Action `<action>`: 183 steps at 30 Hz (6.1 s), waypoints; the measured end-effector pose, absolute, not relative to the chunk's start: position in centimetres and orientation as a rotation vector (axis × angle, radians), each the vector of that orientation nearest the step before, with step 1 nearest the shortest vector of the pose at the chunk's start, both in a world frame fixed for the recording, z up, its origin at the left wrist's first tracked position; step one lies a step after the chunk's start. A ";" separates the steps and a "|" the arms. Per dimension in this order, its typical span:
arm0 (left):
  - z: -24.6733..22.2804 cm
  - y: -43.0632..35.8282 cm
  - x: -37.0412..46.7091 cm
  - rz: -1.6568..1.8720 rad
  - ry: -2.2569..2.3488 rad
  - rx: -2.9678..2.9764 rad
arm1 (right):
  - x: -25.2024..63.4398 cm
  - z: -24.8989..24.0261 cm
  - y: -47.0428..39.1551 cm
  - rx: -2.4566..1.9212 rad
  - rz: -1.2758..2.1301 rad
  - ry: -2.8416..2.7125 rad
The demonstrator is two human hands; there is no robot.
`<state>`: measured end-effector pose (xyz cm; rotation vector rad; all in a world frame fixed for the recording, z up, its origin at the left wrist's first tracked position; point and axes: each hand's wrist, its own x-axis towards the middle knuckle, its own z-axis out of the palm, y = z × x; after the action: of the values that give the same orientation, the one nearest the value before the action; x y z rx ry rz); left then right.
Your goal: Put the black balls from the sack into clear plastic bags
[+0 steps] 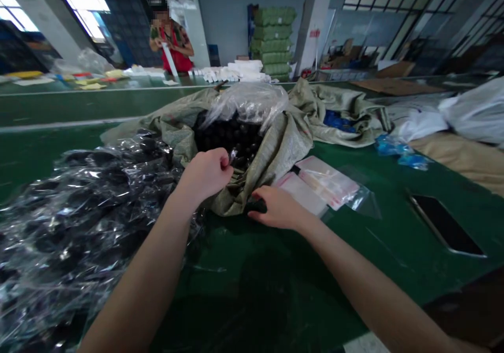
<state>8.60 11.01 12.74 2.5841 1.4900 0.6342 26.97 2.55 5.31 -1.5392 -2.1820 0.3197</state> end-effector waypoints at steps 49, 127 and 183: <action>12.5 10.4 9.2 0.788 1.424 2.528 | 25.0 8.2 5.7 -1.493 0.099 -1.937; 11.6 7.0 12.4 0.831 1.736 2.739 | 24.8 6.1 6.0 -1.534 -0.021 -1.540; 9.1 11.1 11.9 1.392 1.483 2.078 | 22.8 7.0 6.9 -1.017 1.111 -0.730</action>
<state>11.91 11.13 9.09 2.0782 1.4831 1.3919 22.78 6.94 7.02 -1.0168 -0.7299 1.1106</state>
